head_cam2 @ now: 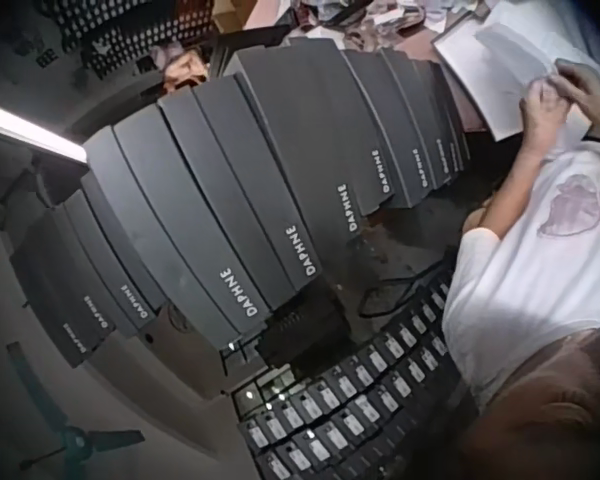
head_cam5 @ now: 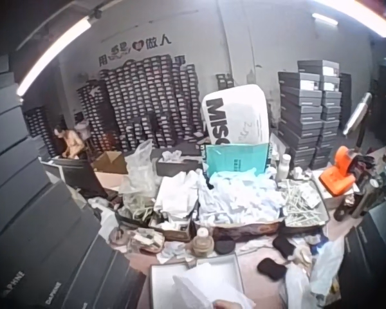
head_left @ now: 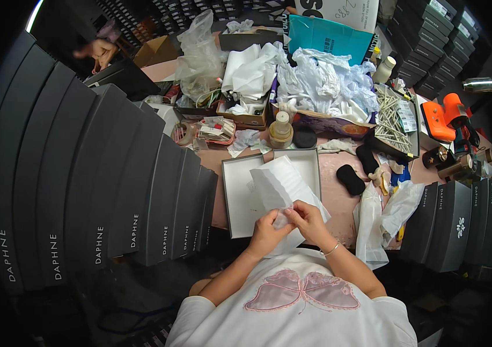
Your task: Inspecting and wrapping shoes before placing them into shoe boxes.
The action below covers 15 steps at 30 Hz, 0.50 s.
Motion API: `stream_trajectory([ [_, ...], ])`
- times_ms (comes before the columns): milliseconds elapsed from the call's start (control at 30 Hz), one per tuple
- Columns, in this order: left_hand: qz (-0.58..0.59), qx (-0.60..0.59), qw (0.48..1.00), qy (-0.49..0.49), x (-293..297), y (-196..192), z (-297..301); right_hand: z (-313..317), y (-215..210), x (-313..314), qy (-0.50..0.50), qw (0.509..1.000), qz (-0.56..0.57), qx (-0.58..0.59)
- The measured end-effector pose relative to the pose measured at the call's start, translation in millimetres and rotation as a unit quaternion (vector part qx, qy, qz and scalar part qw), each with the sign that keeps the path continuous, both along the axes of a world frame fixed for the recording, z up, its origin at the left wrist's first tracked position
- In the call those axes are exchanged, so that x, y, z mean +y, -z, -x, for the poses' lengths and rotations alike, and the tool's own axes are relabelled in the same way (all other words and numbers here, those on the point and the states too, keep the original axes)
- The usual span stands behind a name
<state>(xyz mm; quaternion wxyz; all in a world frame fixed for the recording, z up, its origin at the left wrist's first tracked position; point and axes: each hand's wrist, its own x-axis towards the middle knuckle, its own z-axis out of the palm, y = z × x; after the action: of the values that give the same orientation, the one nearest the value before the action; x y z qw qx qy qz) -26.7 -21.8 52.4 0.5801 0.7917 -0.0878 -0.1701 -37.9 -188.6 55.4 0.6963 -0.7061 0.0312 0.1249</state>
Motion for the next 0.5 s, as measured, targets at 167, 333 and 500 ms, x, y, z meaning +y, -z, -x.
stream_trajectory([
  [167,0.165,0.171,0.971,0.025,10.0,11.8,11.4,16.3,-0.9,-16.6,-0.02,0.987,-0.123,0.102],
  [333,0.375,0.268,0.865,-0.197,42.0,31.5,-1.3,12.0,17.2,-53.3,0.194,0.965,-0.15,0.088],
  [500,0.142,0.165,0.944,-0.247,133.9,78.2,-37.2,5.1,23.9,-201.5,0.258,0.958,0.11,0.054],
])
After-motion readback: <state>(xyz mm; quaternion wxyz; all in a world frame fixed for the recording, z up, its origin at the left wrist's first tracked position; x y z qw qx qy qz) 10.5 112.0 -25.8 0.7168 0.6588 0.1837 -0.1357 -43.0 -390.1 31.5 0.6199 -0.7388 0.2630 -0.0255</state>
